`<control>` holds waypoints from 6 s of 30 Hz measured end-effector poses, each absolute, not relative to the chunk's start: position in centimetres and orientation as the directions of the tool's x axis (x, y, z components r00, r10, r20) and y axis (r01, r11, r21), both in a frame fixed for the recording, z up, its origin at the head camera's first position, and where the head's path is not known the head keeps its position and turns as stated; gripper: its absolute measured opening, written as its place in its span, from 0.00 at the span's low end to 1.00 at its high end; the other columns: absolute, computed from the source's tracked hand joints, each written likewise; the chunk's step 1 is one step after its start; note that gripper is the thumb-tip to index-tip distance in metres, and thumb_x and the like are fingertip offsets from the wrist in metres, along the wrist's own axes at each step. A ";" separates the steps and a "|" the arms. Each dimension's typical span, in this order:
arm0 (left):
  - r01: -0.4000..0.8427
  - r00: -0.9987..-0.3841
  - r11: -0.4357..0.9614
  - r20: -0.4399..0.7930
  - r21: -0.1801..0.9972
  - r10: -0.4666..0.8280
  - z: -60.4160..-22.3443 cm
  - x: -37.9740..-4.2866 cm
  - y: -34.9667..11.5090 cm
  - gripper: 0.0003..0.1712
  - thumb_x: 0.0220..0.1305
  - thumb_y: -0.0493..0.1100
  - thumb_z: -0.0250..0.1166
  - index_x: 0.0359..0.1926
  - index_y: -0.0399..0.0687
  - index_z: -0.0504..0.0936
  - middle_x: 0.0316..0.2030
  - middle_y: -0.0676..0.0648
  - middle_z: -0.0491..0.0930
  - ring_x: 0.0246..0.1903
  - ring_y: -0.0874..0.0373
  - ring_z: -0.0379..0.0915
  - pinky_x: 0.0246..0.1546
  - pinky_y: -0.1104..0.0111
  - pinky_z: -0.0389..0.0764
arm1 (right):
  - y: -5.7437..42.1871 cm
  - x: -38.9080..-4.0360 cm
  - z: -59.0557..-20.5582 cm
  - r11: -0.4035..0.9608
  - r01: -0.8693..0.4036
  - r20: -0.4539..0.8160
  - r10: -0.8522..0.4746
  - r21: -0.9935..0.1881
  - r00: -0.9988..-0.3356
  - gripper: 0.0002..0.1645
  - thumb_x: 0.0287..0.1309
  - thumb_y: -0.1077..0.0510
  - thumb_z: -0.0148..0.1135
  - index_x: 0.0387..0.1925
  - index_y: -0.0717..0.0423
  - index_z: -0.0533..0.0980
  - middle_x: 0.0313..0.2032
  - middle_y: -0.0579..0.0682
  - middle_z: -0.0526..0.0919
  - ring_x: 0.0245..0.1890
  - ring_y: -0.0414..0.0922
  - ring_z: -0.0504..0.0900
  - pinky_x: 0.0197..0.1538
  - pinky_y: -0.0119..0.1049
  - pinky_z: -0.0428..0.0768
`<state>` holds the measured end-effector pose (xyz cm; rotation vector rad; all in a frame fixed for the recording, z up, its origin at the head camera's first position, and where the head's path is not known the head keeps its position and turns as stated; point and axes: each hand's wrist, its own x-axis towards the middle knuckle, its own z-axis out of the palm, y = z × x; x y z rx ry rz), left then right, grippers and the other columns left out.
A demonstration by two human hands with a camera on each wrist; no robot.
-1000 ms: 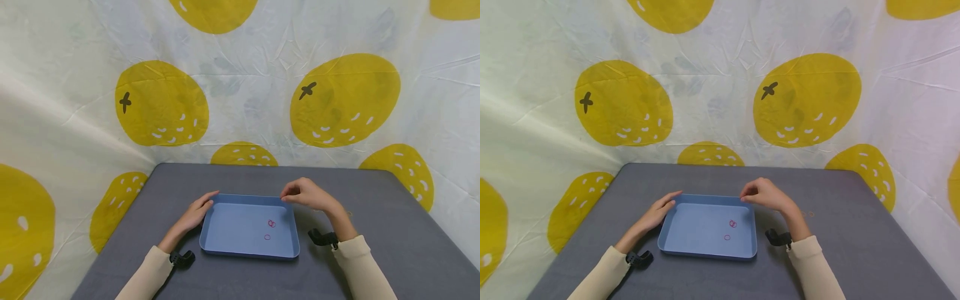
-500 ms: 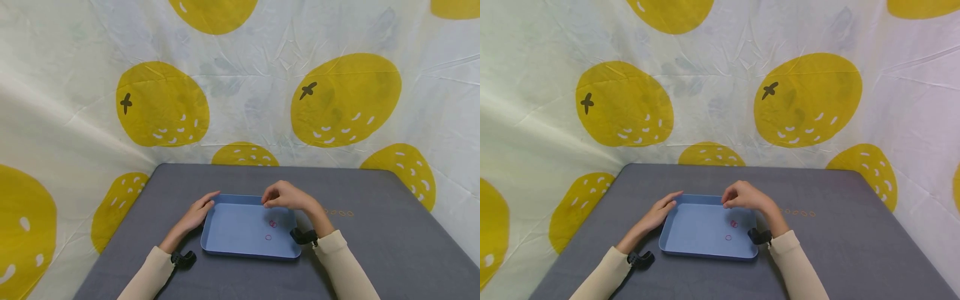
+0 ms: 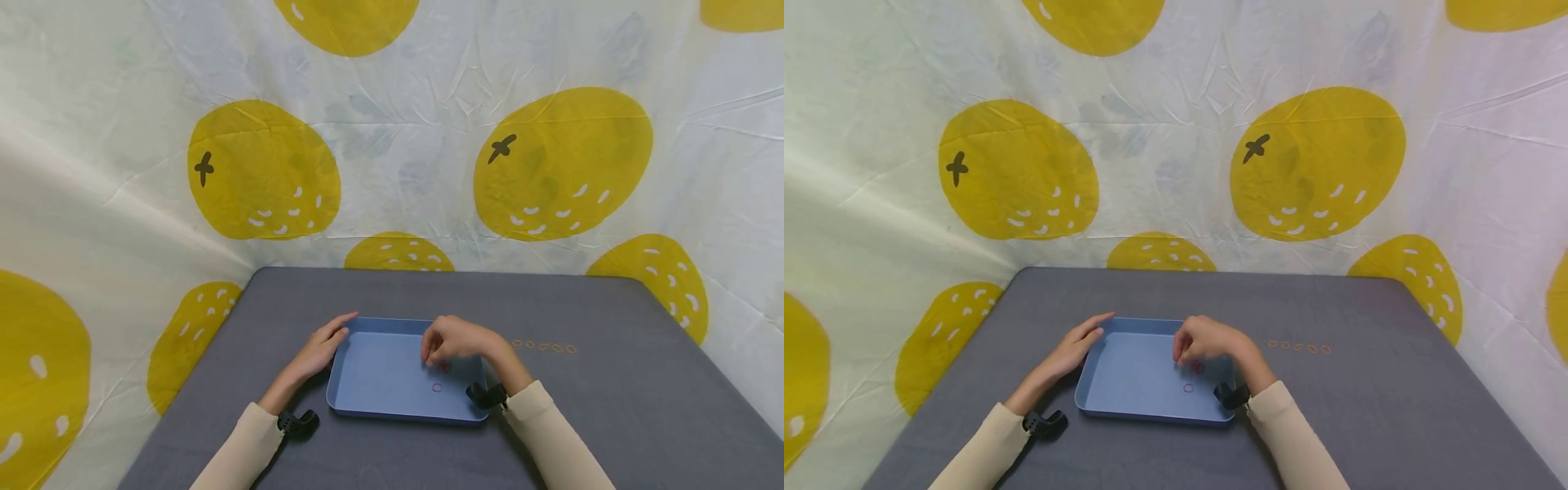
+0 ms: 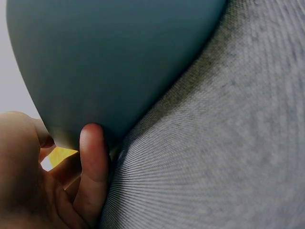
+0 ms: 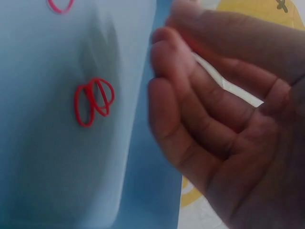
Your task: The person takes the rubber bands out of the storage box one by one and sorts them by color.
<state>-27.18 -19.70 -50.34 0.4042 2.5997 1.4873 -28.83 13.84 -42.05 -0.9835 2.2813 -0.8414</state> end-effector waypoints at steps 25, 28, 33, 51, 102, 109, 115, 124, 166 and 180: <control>0.182 -0.954 0.467 0.041 0.865 0.296 -50.4 -27.4 -19.6 0.25 0.83 0.50 0.48 0.76 0.65 0.68 0.76 0.50 0.66 0.76 0.46 0.61 0.74 0.42 0.62 | 12.7 -27.2 -42.8 0.688 -0.468 -0.353 -0.704 -0.554 -0.616 0.11 0.46 0.69 0.78 0.18 0.53 0.86 0.18 0.41 0.82 0.21 0.35 0.72 0.27 0.29 0.70; 0.185 -0.954 0.467 0.044 0.865 0.296 -50.4 -27.3 -19.6 0.25 0.83 0.49 0.48 0.76 0.65 0.68 0.76 0.50 0.66 0.76 0.46 0.62 0.73 0.43 0.62 | 12.7 -27.1 -42.8 0.684 -0.482 -0.349 -0.710 -0.548 -0.612 0.11 0.46 0.70 0.76 0.18 0.53 0.86 0.18 0.40 0.82 0.20 0.35 0.72 0.26 0.29 0.69; 0.183 -0.956 0.477 0.043 0.860 0.291 -50.5 -27.3 -19.6 0.25 0.83 0.50 0.49 0.76 0.67 0.68 0.76 0.50 0.67 0.73 0.46 0.65 0.70 0.43 0.66 | 12.8 -27.3 -42.9 0.669 -0.489 -0.338 -0.723 -0.561 -0.602 0.12 0.49 0.70 0.74 0.19 0.52 0.85 0.18 0.38 0.80 0.20 0.34 0.71 0.26 0.28 0.69; 0.179 -0.959 0.476 0.044 0.861 0.280 -50.3 -27.2 -19.5 0.25 0.83 0.49 0.49 0.76 0.65 0.69 0.75 0.48 0.68 0.72 0.46 0.66 0.70 0.43 0.66 | 13.7 -28.2 -42.3 0.561 -0.443 -0.228 -0.762 -0.699 -0.606 0.07 0.54 0.69 0.68 0.27 0.55 0.85 0.24 0.42 0.85 0.23 0.38 0.78 0.29 0.31 0.77; 0.200 -0.956 0.478 0.063 0.856 0.287 -50.7 -27.0 -19.6 0.25 0.83 0.50 0.48 0.76 0.65 0.68 0.76 0.48 0.67 0.72 0.46 0.66 0.68 0.45 0.67 | 22.6 -27.0 -39.7 0.535 -0.414 -0.015 -0.624 -0.736 -0.781 0.03 0.61 0.61 0.72 0.33 0.57 0.87 0.33 0.56 0.89 0.33 0.49 0.86 0.39 0.33 0.82; 0.192 -0.955 0.468 0.055 0.863 0.290 -50.6 -27.2 -19.4 0.25 0.83 0.50 0.49 0.76 0.65 0.68 0.76 0.48 0.66 0.73 0.46 0.65 0.70 0.43 0.66 | 25.9 -26.9 -40.4 0.541 -0.392 -0.013 -0.598 -0.744 -0.801 0.04 0.61 0.60 0.73 0.34 0.58 0.87 0.34 0.57 0.89 0.33 0.46 0.86 0.39 0.32 0.82; 0.185 -0.955 0.466 0.047 0.865 0.292 -50.5 -27.2 -19.6 0.25 0.83 0.50 0.48 0.76 0.65 0.68 0.77 0.49 0.65 0.74 0.45 0.63 0.71 0.43 0.65 | 27.9 -26.6 -40.9 0.536 -0.383 -0.014 -0.594 -0.753 -0.804 0.04 0.61 0.62 0.72 0.34 0.60 0.87 0.34 0.58 0.89 0.32 0.40 0.83 0.38 0.31 0.81; 0.186 -0.954 0.471 0.045 0.863 0.295 -50.5 -27.1 -19.7 0.25 0.83 0.52 0.49 0.77 0.66 0.67 0.77 0.49 0.65 0.75 0.44 0.62 0.71 0.42 0.64 | 29.9 -26.8 -42.4 0.569 -0.322 -0.070 -0.560 -0.757 -0.825 0.04 0.61 0.63 0.71 0.34 0.63 0.86 0.32 0.57 0.88 0.29 0.37 0.79 0.33 0.33 0.79; 0.190 -0.957 0.487 0.051 0.852 0.285 -50.8 -27.2 -19.6 0.25 0.83 0.51 0.48 0.76 0.64 0.68 0.72 0.42 0.71 0.60 0.42 0.75 0.56 0.49 0.77 | 30.8 -27.1 -44.8 0.583 -0.228 -0.208 -0.586 -0.780 -0.783 0.04 0.53 0.70 0.69 0.32 0.70 0.85 0.27 0.54 0.86 0.24 0.35 0.77 0.29 0.32 0.79; 0.177 -0.959 0.482 0.040 0.858 0.282 -50.6 -27.2 -19.7 0.25 0.83 0.51 0.49 0.76 0.68 0.68 0.75 0.47 0.67 0.68 0.46 0.69 0.65 0.46 0.70 | 31.0 -27.0 -43.6 0.571 -0.248 -0.160 -0.570 -0.783 -0.806 0.05 0.60 0.68 0.68 0.37 0.68 0.84 0.38 0.60 0.88 0.29 0.36 0.79 0.32 0.34 0.81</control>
